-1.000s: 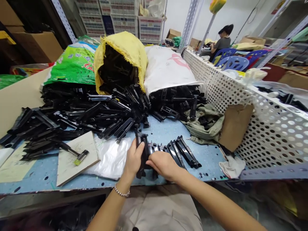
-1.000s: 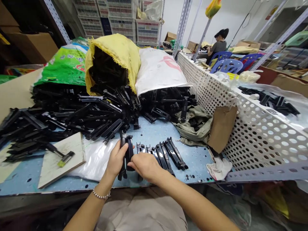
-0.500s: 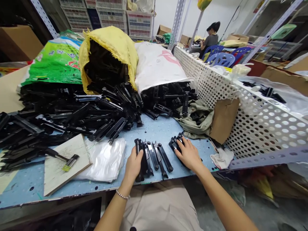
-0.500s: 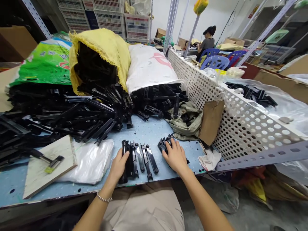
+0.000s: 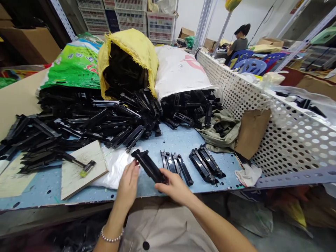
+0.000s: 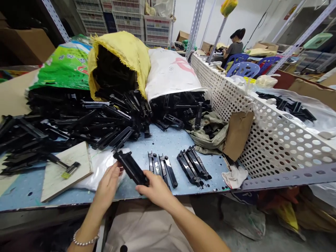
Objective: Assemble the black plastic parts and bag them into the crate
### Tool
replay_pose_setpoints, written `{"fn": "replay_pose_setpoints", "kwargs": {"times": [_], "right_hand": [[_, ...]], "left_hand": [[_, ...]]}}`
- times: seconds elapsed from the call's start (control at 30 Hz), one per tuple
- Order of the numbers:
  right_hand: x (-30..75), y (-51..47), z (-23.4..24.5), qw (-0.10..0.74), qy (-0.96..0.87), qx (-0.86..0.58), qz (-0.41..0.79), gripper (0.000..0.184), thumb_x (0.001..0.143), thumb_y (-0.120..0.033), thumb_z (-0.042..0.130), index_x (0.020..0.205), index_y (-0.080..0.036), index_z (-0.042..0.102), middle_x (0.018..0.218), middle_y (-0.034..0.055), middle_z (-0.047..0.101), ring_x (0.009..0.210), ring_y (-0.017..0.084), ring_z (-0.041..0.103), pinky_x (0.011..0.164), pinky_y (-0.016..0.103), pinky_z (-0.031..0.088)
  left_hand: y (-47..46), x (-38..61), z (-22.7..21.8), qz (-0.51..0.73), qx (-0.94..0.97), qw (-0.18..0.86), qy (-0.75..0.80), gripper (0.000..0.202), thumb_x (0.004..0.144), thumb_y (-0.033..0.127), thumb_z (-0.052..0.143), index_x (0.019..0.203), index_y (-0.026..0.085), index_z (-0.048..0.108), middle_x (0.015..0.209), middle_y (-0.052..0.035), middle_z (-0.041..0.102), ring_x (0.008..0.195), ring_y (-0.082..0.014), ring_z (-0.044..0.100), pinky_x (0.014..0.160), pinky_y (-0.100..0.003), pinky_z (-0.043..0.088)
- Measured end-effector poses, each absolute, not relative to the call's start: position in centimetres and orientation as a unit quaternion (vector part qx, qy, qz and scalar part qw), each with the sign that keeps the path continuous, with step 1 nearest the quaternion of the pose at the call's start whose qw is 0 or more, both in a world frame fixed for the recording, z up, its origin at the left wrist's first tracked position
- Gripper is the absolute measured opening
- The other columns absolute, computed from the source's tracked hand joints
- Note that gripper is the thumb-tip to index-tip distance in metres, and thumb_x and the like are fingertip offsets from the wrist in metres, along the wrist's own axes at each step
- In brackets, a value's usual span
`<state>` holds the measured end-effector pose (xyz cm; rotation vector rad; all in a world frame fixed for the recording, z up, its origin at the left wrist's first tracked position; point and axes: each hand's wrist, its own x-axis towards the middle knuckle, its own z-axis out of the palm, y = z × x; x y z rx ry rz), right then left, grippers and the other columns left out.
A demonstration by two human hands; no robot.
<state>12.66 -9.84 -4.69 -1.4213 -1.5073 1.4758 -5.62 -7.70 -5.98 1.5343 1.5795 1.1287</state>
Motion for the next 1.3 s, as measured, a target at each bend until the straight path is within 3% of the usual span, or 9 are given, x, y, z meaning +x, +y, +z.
{"fn": "replay_pose_setpoints", "kwargs": {"times": [0.13,0.23,0.33,0.47,0.6,0.83,1.07,1.17,1.3], "right_hand": [[12.6,-8.4,-6.0,0.374,-0.445,-0.496,0.645,0.047,0.067,-0.032,0.076,0.11,-0.02,0.06,0.085,0.0013,0.067,0.075,0.018,0.062,0.065,0.029,0.048],[11.9,-8.1,-6.0,0.401,-0.4,-0.478,0.672,0.051,0.064,-0.033,0.079,0.11,-0.02,0.061,0.095,0.005,0.07,0.087,0.021,0.064,0.076,0.033,0.048],[11.6,-8.0,-5.8,0.4,-0.355,-0.459,0.709,0.048,0.066,-0.034,0.078,0.109,-0.018,0.062,0.1,0.0078,0.071,0.092,0.021,0.065,0.083,0.034,0.047],[11.5,-7.5,-5.1,0.401,-0.291,-0.422,0.759,0.037,0.068,-0.03,0.077,0.101,-0.017,0.066,0.103,0.0085,0.071,0.091,0.02,0.066,0.082,0.032,0.048],[10.4,-6.4,-4.0,0.399,-0.258,-0.367,0.799,0.032,0.07,-0.027,0.075,0.099,-0.017,0.068,0.108,0.0079,0.069,0.092,0.019,0.067,0.074,0.026,0.049],[5.4,-4.0,-5.5,0.35,-0.166,-0.274,0.881,0.026,0.07,-0.022,0.075,0.091,-0.011,0.067,0.085,0.0076,0.07,0.082,0.02,0.07,0.062,0.022,0.051],[5.5,-3.9,-5.8,0.4,-0.116,-0.31,0.855,0.016,0.072,-0.019,0.072,0.085,-0.013,0.064,0.081,0.0061,0.069,0.082,0.021,0.07,0.055,0.021,0.051],[4.6,-4.1,-5.3,0.37,-0.146,-0.273,0.876,0.02,0.072,-0.019,0.072,0.09,-0.013,0.065,0.084,0.0067,0.07,0.083,0.021,0.069,0.058,0.022,0.052],[3.8,-3.6,-5.4,0.359,-0.126,-0.299,0.875,0.02,0.071,-0.018,0.072,0.087,-0.011,0.064,0.084,0.0082,0.07,0.072,0.018,0.068,0.051,0.021,0.049]], "left_hand": [[-6.5,-8.8,-7.4,0.323,0.665,0.142,0.658,0.027,0.084,0.035,0.052,0.095,0.017,0.069,0.096,-0.0126,0.06,0.096,-0.0288,0.056,0.089,-0.043,0.044],[-5.0,-10.0,-7.7,0.335,0.622,0.252,0.661,0.013,0.076,0.026,0.059,0.069,0.019,0.067,0.077,-0.0057,0.058,0.078,-0.0221,0.055,0.08,-0.036,0.043],[-3.7,-11.2,-7.5,0.372,0.54,0.356,0.666,0.016,0.064,0.027,0.069,0.054,0.019,0.059,0.064,0.0003,0.054,0.066,-0.0169,0.051,0.07,-0.03,0.041],[-3.3,-12.6,-7.1,0.4,0.487,0.428,0.648,0.024,0.064,0.04,0.069,0.063,0.016,0.066,0.061,0.0,0.06,0.059,-0.0147,0.052,0.058,-0.026,0.04],[-3.8,-13.1,-6.9,0.442,0.435,0.467,0.63,0.028,0.055,0.039,0.076,0.062,0.015,0.064,0.057,0.0019,0.059,0.055,-0.011,0.048,0.054,-0.023,0.037],[-4.7,-13.1,-6.0,0.478,0.392,0.513,0.595,0.028,0.054,0.037,0.079,0.065,0.014,0.067,0.058,0.0015,0.059,0.052,-0.0093,0.048,0.053,-0.022,0.037],[-5.3,-13.8,-5.7,0.552,0.348,0.467,0.596,0.028,0.057,0.029,0.078,0.071,0.016,0.058,0.062,0.0039,0.059,0.058,-0.0095,0.053,0.058,-0.021,0.042],[-5.3,-13.1,-5.7,0.553,0.36,0.475,0.582,0.027,0.059,0.025,0.076,0.071,0.017,0.054,0.06,0.0046,0.059,0.058,-0.0097,0.054,0.058,-0.021,0.043],[-6.1,-13.5,-5.0,0.574,0.372,0.442,0.58,0.026,0.06,0.025,0.075,0.071,0.017,0.053,0.064,0.004,0.058,0.063,-0.0102,0.055,0.063,-0.022,0.043]]}}
